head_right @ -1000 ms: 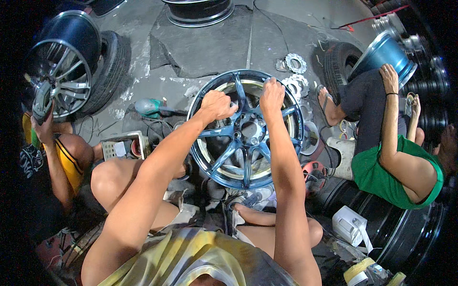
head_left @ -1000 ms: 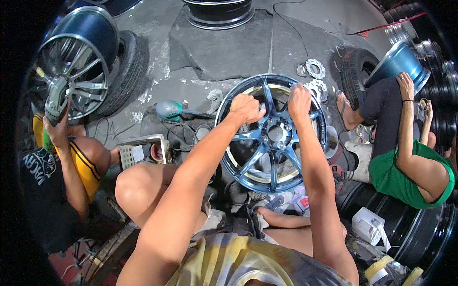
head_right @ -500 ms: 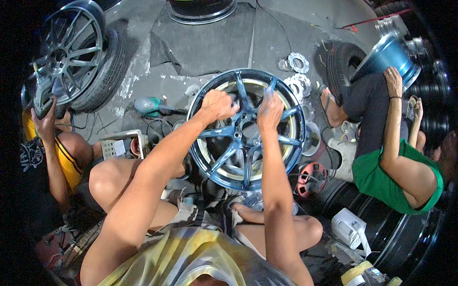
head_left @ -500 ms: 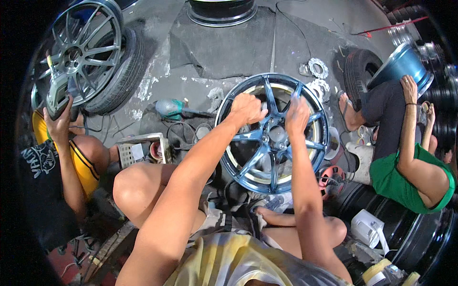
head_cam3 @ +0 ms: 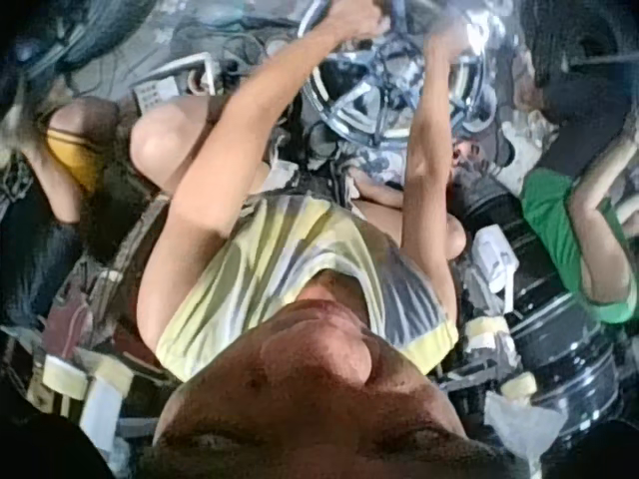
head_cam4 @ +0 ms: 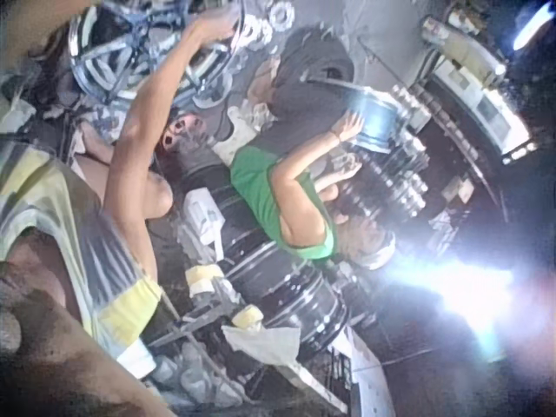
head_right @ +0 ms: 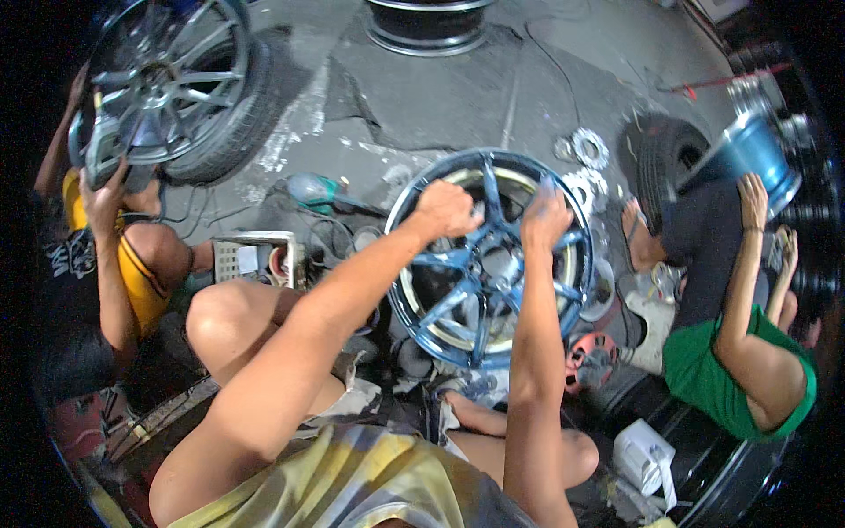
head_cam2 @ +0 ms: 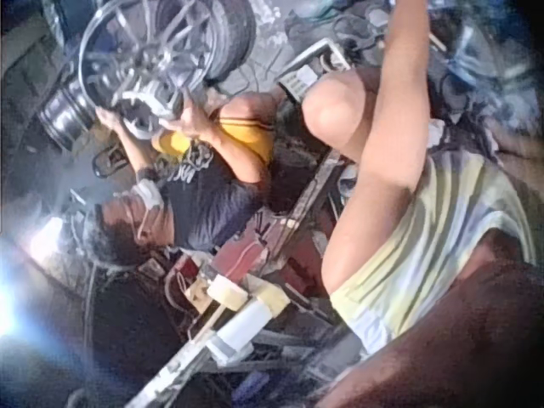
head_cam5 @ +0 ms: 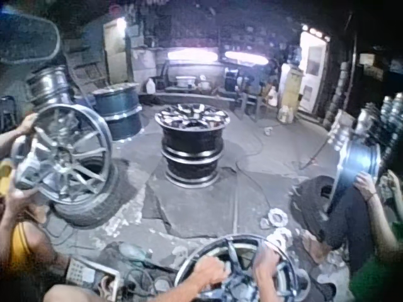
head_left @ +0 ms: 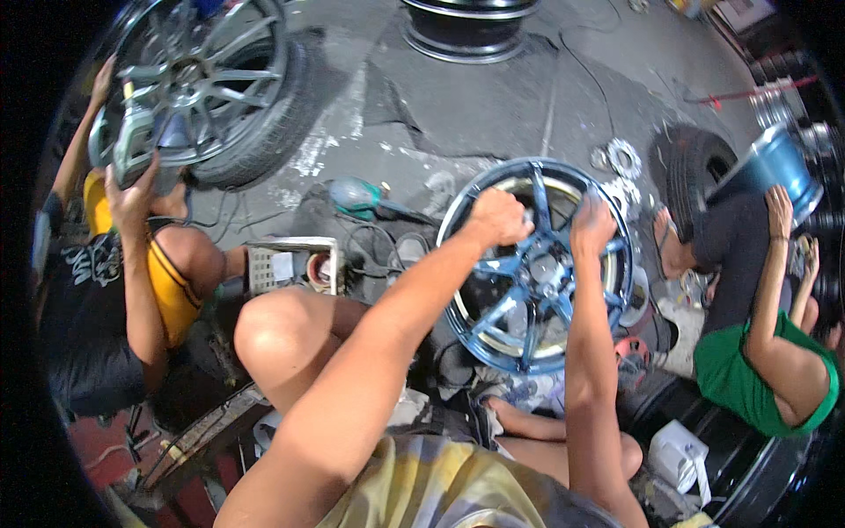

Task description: The person sits on the floor and uses a small abrasive pad to manually polish the surface of a blue car wheel rim. They systematically rub the spokes and the outer lip of the rim to remove imperfections and create a smooth finish.

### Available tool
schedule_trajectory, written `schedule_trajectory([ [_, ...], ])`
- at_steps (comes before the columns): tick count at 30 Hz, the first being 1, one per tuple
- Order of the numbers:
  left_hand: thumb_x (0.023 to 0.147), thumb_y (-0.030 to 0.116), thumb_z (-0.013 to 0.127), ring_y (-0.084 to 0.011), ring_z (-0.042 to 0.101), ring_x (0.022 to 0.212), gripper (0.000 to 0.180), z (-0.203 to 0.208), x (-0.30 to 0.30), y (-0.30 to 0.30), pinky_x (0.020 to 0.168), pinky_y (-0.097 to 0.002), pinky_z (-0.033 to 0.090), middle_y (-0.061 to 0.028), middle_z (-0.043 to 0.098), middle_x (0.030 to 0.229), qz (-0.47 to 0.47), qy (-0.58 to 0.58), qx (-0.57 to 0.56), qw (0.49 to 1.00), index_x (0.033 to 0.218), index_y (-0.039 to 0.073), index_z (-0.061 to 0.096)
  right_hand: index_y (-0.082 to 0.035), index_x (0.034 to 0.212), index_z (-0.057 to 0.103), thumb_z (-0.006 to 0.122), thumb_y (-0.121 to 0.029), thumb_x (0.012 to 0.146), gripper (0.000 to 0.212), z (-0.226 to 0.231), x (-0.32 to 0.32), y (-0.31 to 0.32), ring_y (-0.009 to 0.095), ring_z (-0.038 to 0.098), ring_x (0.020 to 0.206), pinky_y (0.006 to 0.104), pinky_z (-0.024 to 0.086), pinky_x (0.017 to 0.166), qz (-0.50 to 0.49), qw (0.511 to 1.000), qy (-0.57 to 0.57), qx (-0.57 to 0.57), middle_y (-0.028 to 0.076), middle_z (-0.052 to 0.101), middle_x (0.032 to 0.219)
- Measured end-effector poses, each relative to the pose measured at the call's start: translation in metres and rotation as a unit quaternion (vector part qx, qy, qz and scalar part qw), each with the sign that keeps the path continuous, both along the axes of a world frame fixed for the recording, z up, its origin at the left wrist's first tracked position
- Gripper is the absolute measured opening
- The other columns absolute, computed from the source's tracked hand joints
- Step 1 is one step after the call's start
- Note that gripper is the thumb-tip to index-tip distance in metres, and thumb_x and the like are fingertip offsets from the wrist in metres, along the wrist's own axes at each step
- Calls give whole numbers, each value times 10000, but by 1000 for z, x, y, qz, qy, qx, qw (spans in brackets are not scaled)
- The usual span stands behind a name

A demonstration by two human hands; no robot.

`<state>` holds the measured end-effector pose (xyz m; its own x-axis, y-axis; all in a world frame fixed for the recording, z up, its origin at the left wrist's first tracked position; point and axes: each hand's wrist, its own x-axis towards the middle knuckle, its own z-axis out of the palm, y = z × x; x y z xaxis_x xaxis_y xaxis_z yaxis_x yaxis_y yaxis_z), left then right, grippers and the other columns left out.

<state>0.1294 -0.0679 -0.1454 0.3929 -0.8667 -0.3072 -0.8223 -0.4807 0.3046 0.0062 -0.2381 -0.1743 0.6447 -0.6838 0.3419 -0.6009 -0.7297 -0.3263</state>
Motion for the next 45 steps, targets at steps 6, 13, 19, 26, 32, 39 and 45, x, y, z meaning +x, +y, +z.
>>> schedule_trajectory([
  [6,853,527,564,-339,717,867,557,1,-4,-3,794,-442,557,-201,733,870,15,21,-29,999,791,10,762,-17,1066,715,525,-168,980,258,-11,-24,3,400,645,965,524,442,832,31,997,-37,-65,208,681,1027],
  [13,862,515,539,-318,723,846,537,-4,-2,0,772,-433,560,-194,734,849,-5,-2,-48,999,793,35,771,-21,1096,686,532,-144,968,235,10,-32,41,405,634,944,534,429,782,10,999,-3,30,201,669,1040],
  [19,858,497,526,-327,722,806,536,-5,-4,-7,736,-427,559,-188,732,824,1,1,-51,999,783,24,767,-29,1068,693,520,-170,977,241,-2,-13,-12,408,619,911,538,416,756,31,997,-25,-68,194,653,1005],
  [26,856,502,546,-339,716,783,533,-12,-2,7,738,-438,555,-192,722,785,8,-1,-71,997,775,22,766,-9,1142,684,522,-172,992,275,-4,-29,22,401,631,952,515,418,753,60,997,-25,-41,211,671,1041],
  [32,848,498,553,-333,721,792,529,-10,0,0,737,-440,558,-193,726,800,14,-8,-76,997,765,19,764,2,1120,691,523,-201,1002,289,-7,-26,16,398,632,958,522,428,793,21,999,-40,7,213,671,1036],
  [39,836,496,575,-329,722,839,510,-2,-6,-4,755,-428,561,-192,732,834,17,5,-65,998,802,28,774,7,999,684,494,-158,979,252,12,-13,-13,395,623,871,509,441,728,38,997,14,-70,189,644,939],
  [45,844,499,567,-335,719,822,516,-6,-3,3,766,-437,554,-195,731,832,31,9,-69,997,787,28,771,-21,1130,688,531,-116,957,252,1,-31,31,387,635,878,512,444,716,59,997,-4,-56,184,649,960],
])
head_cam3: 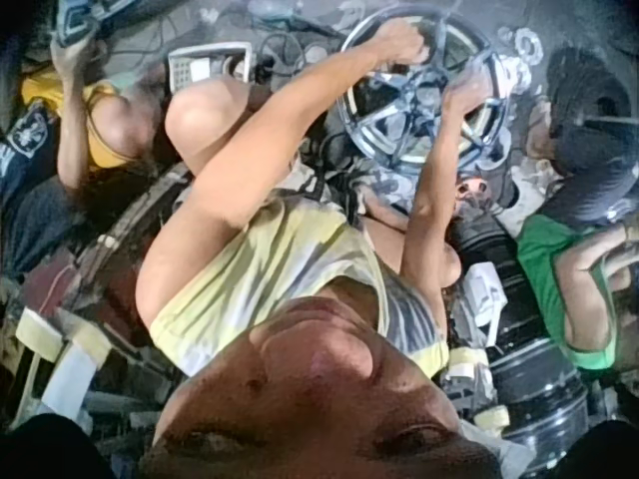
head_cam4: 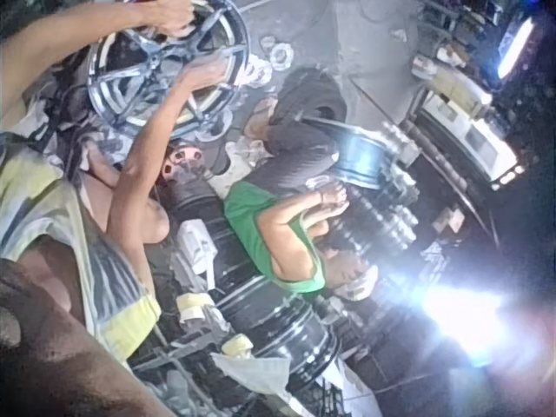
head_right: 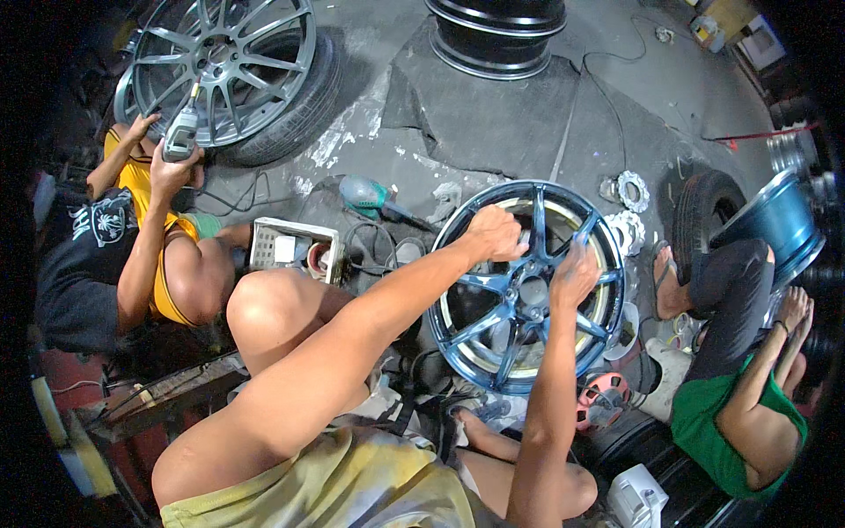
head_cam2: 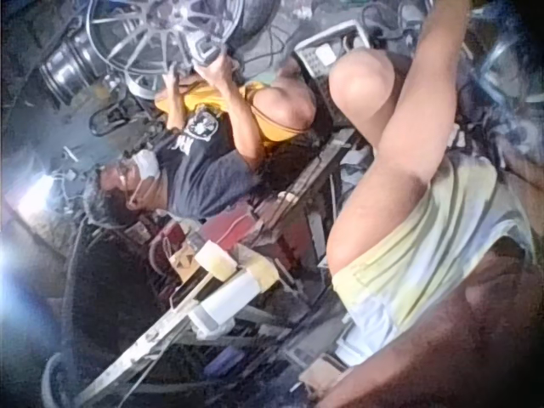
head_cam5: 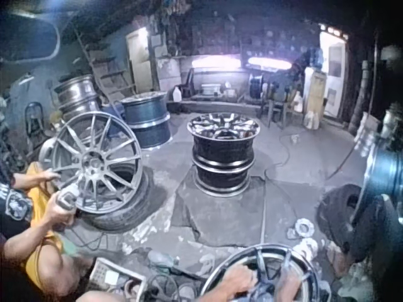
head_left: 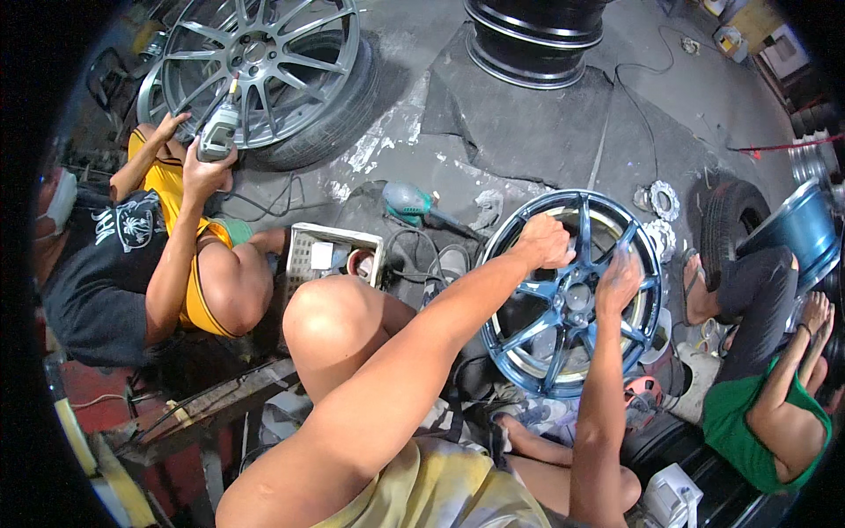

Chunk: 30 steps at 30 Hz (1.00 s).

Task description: The person sits on the floor and uses a small abrasive pad to manually polish the surface of a blue car wheel rim. They systematically rub the spokes and the outer lip of the rim to remove imperfections and create a smooth finish.

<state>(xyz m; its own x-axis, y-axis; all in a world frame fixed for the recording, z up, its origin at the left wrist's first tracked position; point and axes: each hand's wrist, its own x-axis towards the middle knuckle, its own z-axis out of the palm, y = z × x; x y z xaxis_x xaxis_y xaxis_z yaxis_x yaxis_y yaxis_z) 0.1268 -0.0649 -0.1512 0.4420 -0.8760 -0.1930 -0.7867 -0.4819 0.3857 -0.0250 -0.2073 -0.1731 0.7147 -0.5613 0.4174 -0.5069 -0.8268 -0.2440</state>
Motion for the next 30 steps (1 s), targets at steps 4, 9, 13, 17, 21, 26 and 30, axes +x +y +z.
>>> schedule_trajectory([
  [4,855,492,567,-337,720,836,509,6,-2,-11,781,-436,551,-198,730,835,-28,1,15,999,787,30,771,-39,1108,691,521,-145,973,242,-6,15,-45,378,632,901,516,432,712,-25,1000,-6,-15,176,647,980],
  [9,851,489,547,-336,721,849,511,2,-1,3,802,-431,555,-193,733,839,-17,-13,-5,1000,800,32,773,-21,1098,688,542,-141,971,228,1,2,-6,396,621,901,512,421,713,-12,999,-22,43,189,646,945],
  [13,852,486,543,-332,721,849,509,6,0,-6,791,-438,558,-198,732,849,-17,0,13,1000,805,34,773,-6,1134,684,546,-135,967,252,-2,7,-29,394,635,992,523,439,769,-26,999,6,-35,215,674,1108],
  [17,857,498,538,-345,720,820,523,-1,0,-8,773,-452,560,-193,732,832,-24,-13,-7,1000,787,35,771,13,1092,689,508,-128,974,258,-12,6,-38,420,635,939,537,437,777,-25,999,25,11,229,671,1037],
  [21,860,508,540,-350,719,833,530,-6,1,4,782,-453,557,-193,733,841,-4,-9,18,1000,798,35,772,1,1078,693,506,-178,981,276,-1,7,-3,415,630,856,516,438,718,28,998,-52,-24,216,650,941],
  [26,858,519,540,-344,719,871,545,10,-4,-13,804,-446,555,-190,736,866,-31,-4,27,999,838,28,774,-19,952,680,519,-200,965,243,13,11,-54,408,638,855,510,451,720,-18,998,29,61,204,662,906],
  [30,857,529,516,-337,718,898,558,5,2,-8,828,-438,553,-193,738,891,-29,-12,51,998,857,36,777,9,1016,711,612,-173,921,228,45,-60,-35,416,641,773,478,480,700,137,984,41,109,214,679,895],
])
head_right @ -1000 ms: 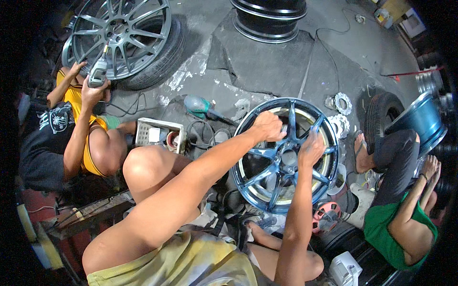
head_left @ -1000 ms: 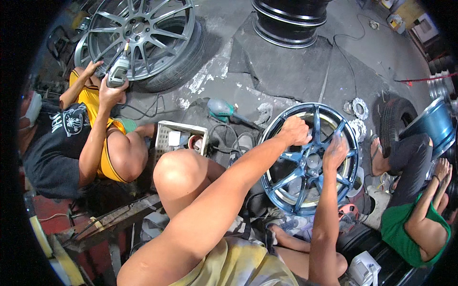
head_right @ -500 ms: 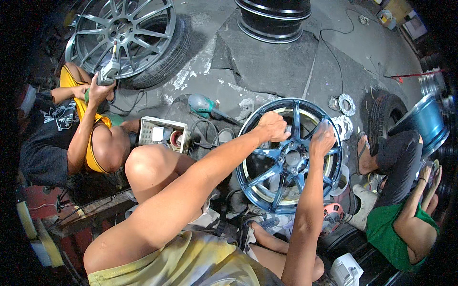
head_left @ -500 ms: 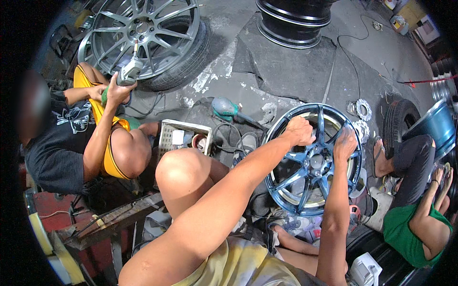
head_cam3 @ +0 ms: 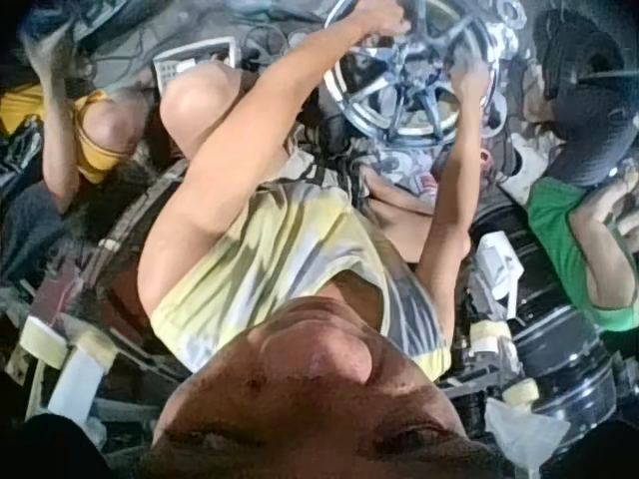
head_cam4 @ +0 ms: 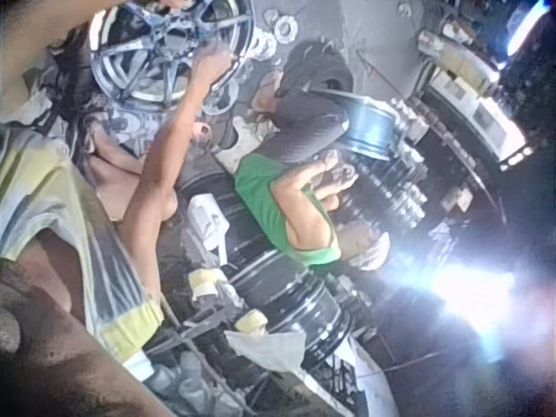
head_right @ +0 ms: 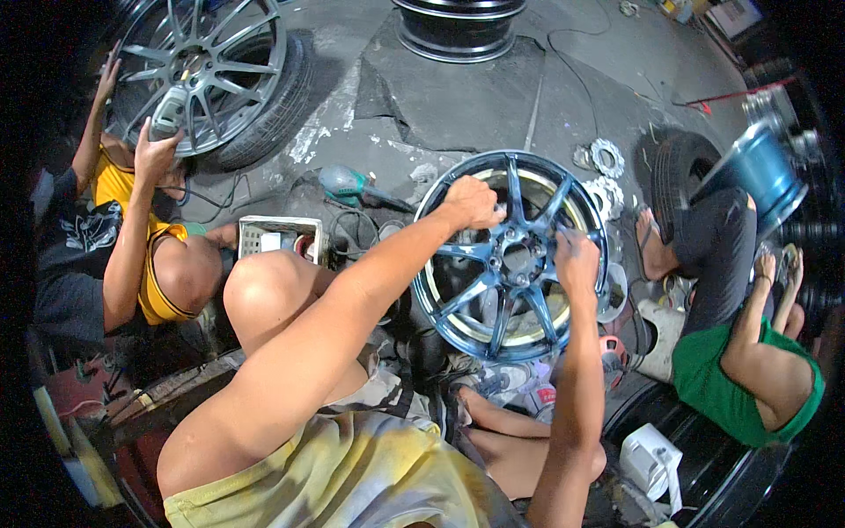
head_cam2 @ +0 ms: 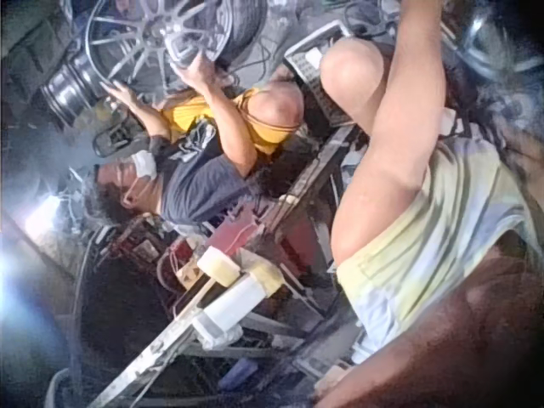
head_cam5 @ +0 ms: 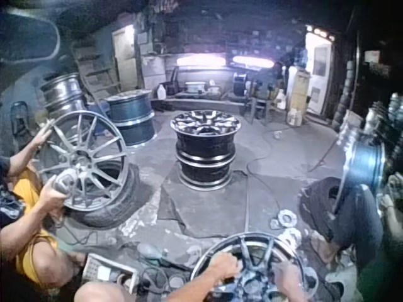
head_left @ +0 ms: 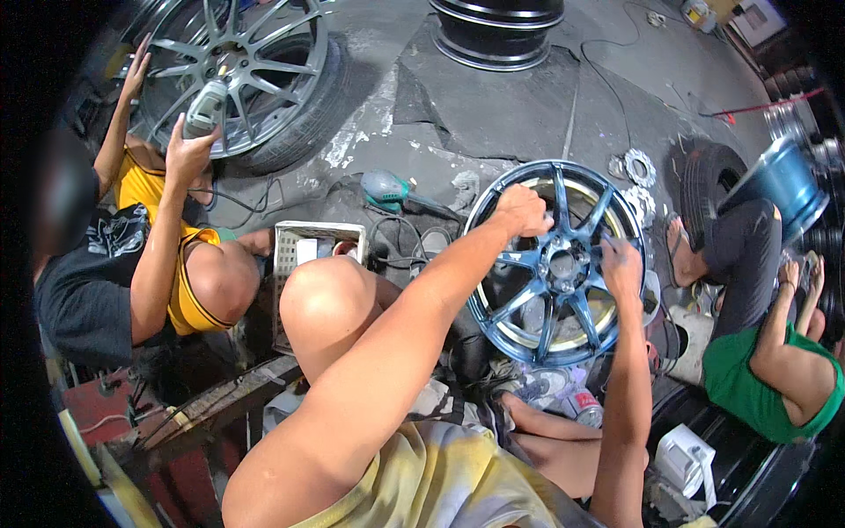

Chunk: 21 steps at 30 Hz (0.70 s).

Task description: The person sits on the floor and uses a small abrasive pad to manually polish the surface of a blue car wheel rim. They systematically rub the spokes and the outer lip of the rim to remove imperfections and create a smooth finish.

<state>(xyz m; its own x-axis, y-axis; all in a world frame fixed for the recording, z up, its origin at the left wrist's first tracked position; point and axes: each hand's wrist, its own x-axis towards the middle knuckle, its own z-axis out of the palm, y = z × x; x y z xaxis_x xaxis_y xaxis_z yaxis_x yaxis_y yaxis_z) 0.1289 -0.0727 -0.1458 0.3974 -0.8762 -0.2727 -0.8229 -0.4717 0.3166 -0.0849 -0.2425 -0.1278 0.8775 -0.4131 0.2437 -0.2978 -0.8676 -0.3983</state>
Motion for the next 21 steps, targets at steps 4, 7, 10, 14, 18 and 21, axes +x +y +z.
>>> schedule_trajectory([
  [4,867,537,495,-358,709,920,573,-3,4,9,843,-462,541,-208,733,913,-5,-10,1,1000,873,36,774,34,1032,706,608,-127,938,210,85,-104,18,377,616,723,425,463,683,-106,990,57,67,205,637,838],
  [7,882,549,475,-368,701,942,604,1,2,3,850,-472,537,-227,726,945,-15,-12,8,1000,895,21,766,53,1011,697,602,-108,946,198,113,-196,11,357,602,812,415,462,737,-176,981,67,43,216,604,870],
  [10,861,520,529,-362,707,925,553,4,-8,-5,860,-467,542,-215,730,938,-2,-26,13,1000,913,22,763,69,965,677,644,-136,938,209,118,-251,14,333,583,856,408,459,813,-262,964,34,-32,173,585,958],
  [14,864,481,585,-416,686,909,525,13,-6,7,842,-498,534,-248,711,915,40,26,-69,996,908,-25,717,68,944,655,630,-92,926,164,136,-225,35,317,585,857,400,459,799,-263,960,-26,89,167,591,932],
  [18,909,381,594,-410,611,1070,459,22,-13,-4,937,-477,487,-262,639,1148,59,-17,-129,990,1047,-51,661,53,930,662,617,-79,916,140,150,-208,51,369,581,866,434,461,787,-211,974,-29,74,180,576,893],
  [21,916,288,598,-386,547,1073,378,7,-19,-2,920,-465,471,-210,574,1112,-35,-84,-258,962,1110,-35,630,42,940,676,627,-70,905,127,152,-215,53,370,580,872,450,461,779,-218,974,-38,54,174,575,893],
])
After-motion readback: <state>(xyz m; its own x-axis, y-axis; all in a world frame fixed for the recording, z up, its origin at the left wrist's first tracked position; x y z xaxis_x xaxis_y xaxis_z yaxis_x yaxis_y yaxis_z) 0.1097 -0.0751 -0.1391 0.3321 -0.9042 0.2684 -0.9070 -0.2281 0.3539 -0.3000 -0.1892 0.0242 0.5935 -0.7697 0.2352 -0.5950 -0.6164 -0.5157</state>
